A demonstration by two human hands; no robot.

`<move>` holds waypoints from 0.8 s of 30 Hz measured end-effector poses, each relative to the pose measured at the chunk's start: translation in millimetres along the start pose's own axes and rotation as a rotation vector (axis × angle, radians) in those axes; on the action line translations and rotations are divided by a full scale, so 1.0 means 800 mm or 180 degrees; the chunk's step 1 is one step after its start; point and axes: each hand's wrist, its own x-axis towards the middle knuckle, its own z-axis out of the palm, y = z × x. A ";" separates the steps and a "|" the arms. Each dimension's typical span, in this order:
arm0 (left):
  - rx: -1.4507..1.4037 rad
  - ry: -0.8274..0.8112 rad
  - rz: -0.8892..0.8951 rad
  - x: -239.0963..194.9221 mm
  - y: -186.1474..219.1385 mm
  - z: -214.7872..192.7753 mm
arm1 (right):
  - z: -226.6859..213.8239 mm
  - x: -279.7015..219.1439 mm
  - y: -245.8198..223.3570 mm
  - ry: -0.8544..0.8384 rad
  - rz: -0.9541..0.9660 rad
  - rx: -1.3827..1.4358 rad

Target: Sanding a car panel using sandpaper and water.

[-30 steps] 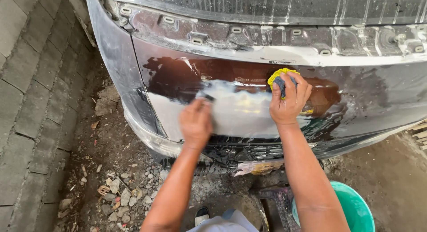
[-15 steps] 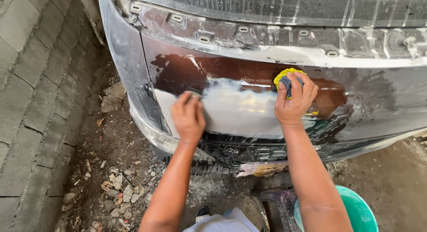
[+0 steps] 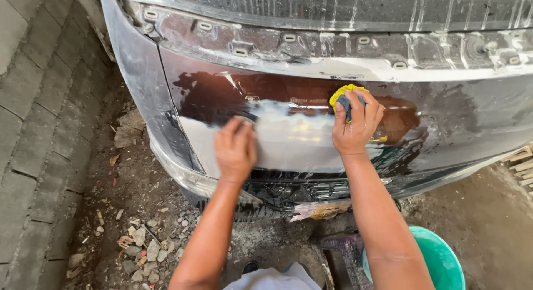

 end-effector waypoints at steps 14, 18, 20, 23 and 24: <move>-0.0015 -0.0226 0.0537 0.006 0.038 0.017 | 0.002 0.001 0.001 -0.0003 0.0021 0.0116; 0.0301 0.0502 -0.0506 0.010 0.002 0.004 | 0.003 -0.001 0.000 -0.0005 0.0046 0.0050; 0.0292 0.0300 -0.0199 -0.005 0.035 0.035 | 0.001 -0.001 0.002 -0.0037 0.0023 0.0062; -0.0018 -0.0334 0.0473 -0.013 0.095 0.049 | 0.003 0.000 0.002 -0.0030 -0.0003 0.0077; -0.0325 -0.0765 0.0807 -0.014 0.118 0.050 | 0.003 0.000 0.002 -0.0020 -0.0019 0.0075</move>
